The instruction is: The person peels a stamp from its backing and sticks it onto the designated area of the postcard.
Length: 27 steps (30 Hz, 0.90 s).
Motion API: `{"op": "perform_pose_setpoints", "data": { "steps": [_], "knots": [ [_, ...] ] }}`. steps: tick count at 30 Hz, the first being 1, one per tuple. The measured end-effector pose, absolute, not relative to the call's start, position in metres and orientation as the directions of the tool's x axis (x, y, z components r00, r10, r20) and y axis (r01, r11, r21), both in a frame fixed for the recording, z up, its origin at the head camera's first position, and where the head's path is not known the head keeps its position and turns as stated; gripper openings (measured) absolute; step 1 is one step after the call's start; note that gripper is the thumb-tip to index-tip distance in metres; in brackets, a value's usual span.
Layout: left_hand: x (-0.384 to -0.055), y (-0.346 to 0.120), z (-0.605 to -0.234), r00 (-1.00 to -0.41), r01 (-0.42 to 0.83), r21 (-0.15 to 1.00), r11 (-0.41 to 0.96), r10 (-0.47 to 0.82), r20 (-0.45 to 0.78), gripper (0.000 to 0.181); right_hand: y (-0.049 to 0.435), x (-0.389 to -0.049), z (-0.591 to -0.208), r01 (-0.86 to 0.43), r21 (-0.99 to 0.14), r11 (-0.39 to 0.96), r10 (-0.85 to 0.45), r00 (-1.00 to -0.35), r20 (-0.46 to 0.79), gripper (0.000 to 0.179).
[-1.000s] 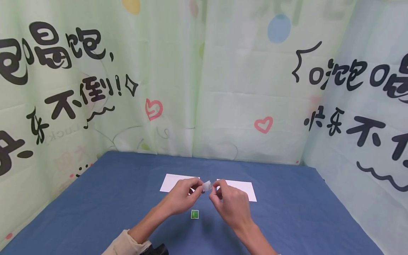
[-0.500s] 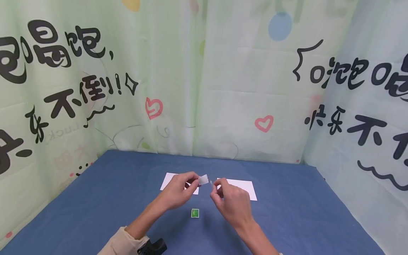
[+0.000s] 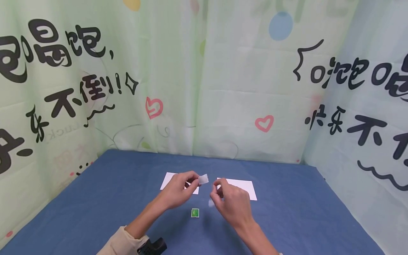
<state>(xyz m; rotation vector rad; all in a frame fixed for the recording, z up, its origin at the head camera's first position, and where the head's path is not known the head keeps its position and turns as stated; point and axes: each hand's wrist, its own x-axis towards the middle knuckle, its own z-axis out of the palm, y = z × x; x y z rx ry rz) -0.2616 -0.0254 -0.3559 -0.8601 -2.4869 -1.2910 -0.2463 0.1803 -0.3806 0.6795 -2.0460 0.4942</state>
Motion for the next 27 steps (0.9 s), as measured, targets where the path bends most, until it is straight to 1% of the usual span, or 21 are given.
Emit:
{"op": "perform_pose_setpoints", "data": {
  "steps": [3, 12, 15, 21, 27],
  "knots": [
    [-0.2613, -0.0254, -0.3557, -0.809, 0.583, 0.679, 0.446, 0.4, 0.431, 0.015, 0.1798, -0.246, -0.3802, -0.628, -0.081, 0.774, -0.275, -0.449, 0.85, 0.013],
    [-0.2612, -0.0253, -0.3553, -0.812, 0.576, 0.691, 0.436, 0.405, 0.421, 0.014, 0.1784, -0.2441, -0.3784, -0.612, -0.074, 0.787, -0.283, -0.466, 0.838, 0.016],
    [-0.2611, -0.0252, -0.3553, -0.813, 0.571, 0.702, 0.426, 0.411, 0.412, 0.014, 0.1776, -0.244, -0.3779, -0.624, -0.066, 0.779, -0.293, -0.455, 0.841, 0.016],
    [-0.26, -0.0247, -0.3553, -0.805, 0.58, 0.703, 0.412, 0.424, 0.416, 0.015, 0.1763, -0.2436, -0.3786, -0.661, -0.038, 0.749, -0.321, -0.412, 0.853, 0.017],
    [-0.2589, -0.0249, -0.3563, -0.785, 0.604, 0.697, 0.388, 0.443, 0.433, 0.016, 0.1757, -0.2424, -0.3793, -0.685, -0.018, 0.729, -0.359, -0.403, 0.842, 0.02]
  ]
}}
